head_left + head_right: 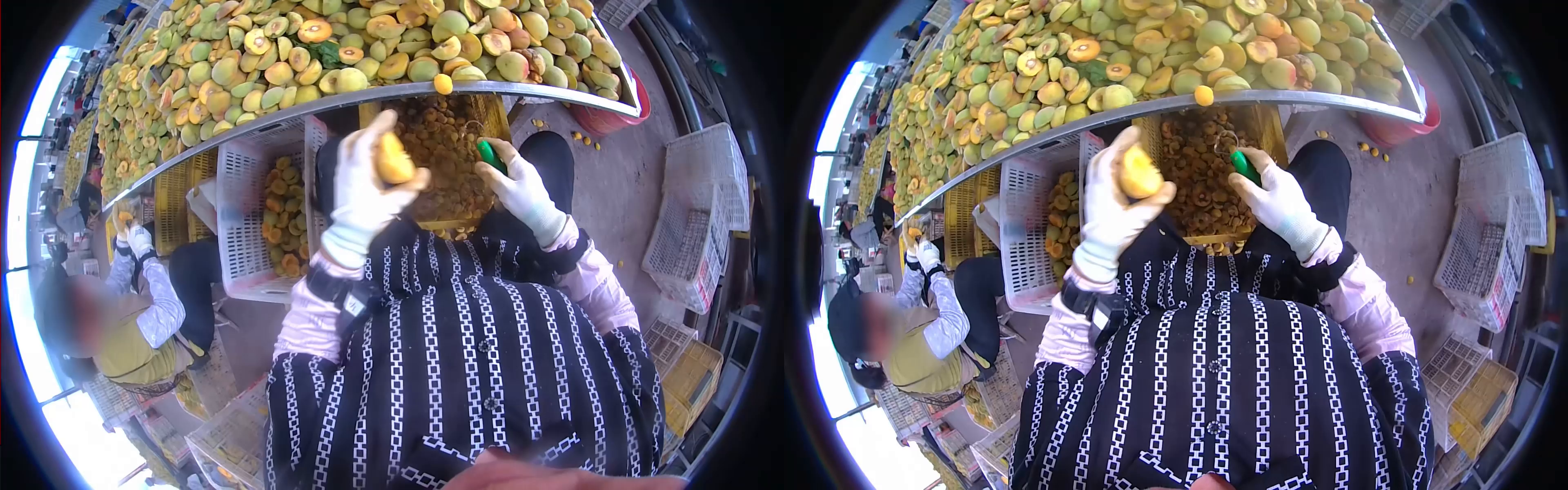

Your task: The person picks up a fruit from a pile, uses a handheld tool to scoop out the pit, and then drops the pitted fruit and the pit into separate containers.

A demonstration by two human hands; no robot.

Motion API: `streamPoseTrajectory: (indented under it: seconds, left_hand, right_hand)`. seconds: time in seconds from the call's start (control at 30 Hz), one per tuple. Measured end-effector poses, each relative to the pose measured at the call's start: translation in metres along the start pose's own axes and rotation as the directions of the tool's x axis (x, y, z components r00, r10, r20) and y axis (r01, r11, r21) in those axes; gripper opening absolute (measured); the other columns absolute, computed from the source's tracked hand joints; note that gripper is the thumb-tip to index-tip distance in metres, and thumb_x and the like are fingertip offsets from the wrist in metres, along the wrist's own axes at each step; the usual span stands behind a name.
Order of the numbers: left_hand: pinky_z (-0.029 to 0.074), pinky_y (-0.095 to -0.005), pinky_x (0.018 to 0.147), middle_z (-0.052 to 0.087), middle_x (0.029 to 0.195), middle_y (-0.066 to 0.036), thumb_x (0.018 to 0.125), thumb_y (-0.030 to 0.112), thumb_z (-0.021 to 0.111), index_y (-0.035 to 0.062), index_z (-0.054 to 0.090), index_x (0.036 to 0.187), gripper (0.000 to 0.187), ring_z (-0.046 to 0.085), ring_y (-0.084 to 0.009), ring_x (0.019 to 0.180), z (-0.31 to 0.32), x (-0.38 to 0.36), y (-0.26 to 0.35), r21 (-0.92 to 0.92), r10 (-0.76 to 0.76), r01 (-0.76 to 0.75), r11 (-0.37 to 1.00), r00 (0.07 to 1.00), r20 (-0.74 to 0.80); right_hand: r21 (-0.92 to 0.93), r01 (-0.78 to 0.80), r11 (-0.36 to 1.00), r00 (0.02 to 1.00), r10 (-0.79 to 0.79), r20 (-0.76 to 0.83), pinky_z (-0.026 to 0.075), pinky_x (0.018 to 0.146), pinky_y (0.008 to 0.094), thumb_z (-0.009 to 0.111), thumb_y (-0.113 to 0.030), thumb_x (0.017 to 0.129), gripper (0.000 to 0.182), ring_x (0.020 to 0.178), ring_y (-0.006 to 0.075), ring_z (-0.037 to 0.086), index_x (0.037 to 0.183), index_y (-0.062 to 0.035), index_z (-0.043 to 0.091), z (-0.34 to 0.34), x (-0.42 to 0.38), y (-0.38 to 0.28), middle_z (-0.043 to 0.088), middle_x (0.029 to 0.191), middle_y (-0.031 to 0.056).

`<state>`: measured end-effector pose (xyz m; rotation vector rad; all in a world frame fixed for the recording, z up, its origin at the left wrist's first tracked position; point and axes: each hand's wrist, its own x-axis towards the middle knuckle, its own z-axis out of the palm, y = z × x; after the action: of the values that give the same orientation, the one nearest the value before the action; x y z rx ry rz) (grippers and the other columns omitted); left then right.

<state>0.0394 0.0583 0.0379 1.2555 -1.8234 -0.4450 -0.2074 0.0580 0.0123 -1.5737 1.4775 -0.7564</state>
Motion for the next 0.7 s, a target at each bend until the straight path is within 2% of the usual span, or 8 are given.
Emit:
streamPoseTrajectory:
  seconds: [0.03,0.17,0.3,0.33,0.4,0.5,0.57,0.7]
  left_hand:
    - [0.041,-0.0397,0.101,0.052,0.121,-0.015,0.067,0.026,0.085,0.0062,0.050,0.133,0.078,0.052,-0.0302,0.112,-0.020,-0.004,-0.012,0.222,0.013,-0.009,0.975,1.000,-0.014]
    - [0.039,-0.0446,0.105,0.040,0.135,-0.024,0.068,0.022,0.083,0.0063,0.039,0.141,0.086,0.043,-0.0374,0.124,-0.096,-0.048,-0.082,0.542,-0.222,0.335,0.770,0.938,-0.265]
    - [0.046,-0.0349,0.097,0.049,0.134,-0.020,0.082,0.017,0.076,0.0004,0.044,0.136,0.065,0.052,-0.0265,0.118,-0.084,-0.014,-0.094,-0.165,-0.525,0.500,0.850,0.828,-0.195]
    - [0.048,-0.0320,0.094,0.058,0.124,-0.017,0.085,0.015,0.073,-0.0009,0.050,0.131,0.054,0.059,-0.0221,0.108,-0.071,0.006,-0.095,-0.145,-0.503,0.482,0.864,0.842,-0.194]
    - [0.049,-0.0310,0.091,0.064,0.115,-0.017,0.085,0.020,0.072,-0.0019,0.056,0.124,0.048,0.062,-0.0202,0.103,-0.043,0.046,-0.122,0.019,-0.437,0.446,0.895,0.884,-0.166]
    - [0.047,-0.0414,0.092,0.063,0.114,-0.021,0.085,0.048,0.062,0.0051,0.055,0.126,0.059,0.060,-0.0350,0.106,-0.011,0.113,-0.124,0.463,-0.337,0.339,0.819,0.937,-0.090]
    - [0.047,-0.0423,0.092,0.061,0.116,-0.020,0.082,0.055,0.062,0.0070,0.053,0.127,0.066,0.060,-0.0345,0.108,0.009,0.144,-0.131,0.703,-0.484,0.291,0.649,0.871,0.086]
    - [0.048,-0.0444,0.090,0.059,0.116,-0.019,0.076,0.055,0.068,0.0079,0.055,0.124,0.068,0.059,-0.0359,0.107,0.030,0.168,-0.134,0.807,-0.542,0.155,0.569,0.809,0.227]
  right_hand:
    - [-0.015,0.004,1.000,1.000,-0.004,0.018,0.051,0.080,0.0342,0.063,-0.026,0.090,0.044,0.088,0.0295,0.067,0.126,-0.0054,0.052,0.000,0.001,0.000,0.065,0.097,0.0195]
    - [-0.005,-0.137,0.990,0.985,0.137,0.102,0.052,0.073,0.0370,0.063,-0.026,0.089,0.043,0.078,0.0317,0.068,0.125,-0.0067,0.052,0.002,0.004,-0.010,0.066,0.087,0.0195]
    - [-0.099,0.055,0.994,0.989,-0.041,0.140,0.051,0.076,0.0420,0.061,-0.028,0.087,0.047,0.085,0.0400,0.065,0.129,-0.0099,0.048,0.025,0.013,0.005,0.065,0.089,0.0242]
    - [-0.117,0.117,0.986,0.984,-0.099,0.148,0.051,0.076,0.0429,0.062,-0.027,0.087,0.049,0.085,0.0398,0.065,0.130,-0.0100,0.046,0.027,0.014,0.008,0.065,0.089,0.0246]
    - [-0.154,0.164,0.974,0.977,-0.139,0.163,0.052,0.075,0.0420,0.063,-0.025,0.086,0.048,0.084,0.0391,0.065,0.128,-0.0073,0.047,0.024,0.017,0.011,0.065,0.089,0.0239]
    - [-0.176,0.119,0.977,0.983,-0.091,0.158,0.052,0.075,0.0410,0.063,-0.024,0.086,0.048,0.084,0.0386,0.065,0.127,-0.0056,0.048,0.011,0.014,0.012,0.065,0.089,0.0236]
    - [-0.183,0.086,0.979,0.989,-0.061,0.136,0.052,0.075,0.0406,0.063,-0.023,0.086,0.047,0.084,0.0384,0.066,0.127,-0.0050,0.048,0.003,0.010,0.017,0.065,0.089,0.0235]
    - [-0.214,0.060,0.975,0.996,-0.043,0.082,0.052,0.076,0.0403,0.063,-0.022,0.086,0.048,0.086,0.0383,0.066,0.128,-0.0044,0.048,-0.002,0.005,0.025,0.065,0.091,0.0233]
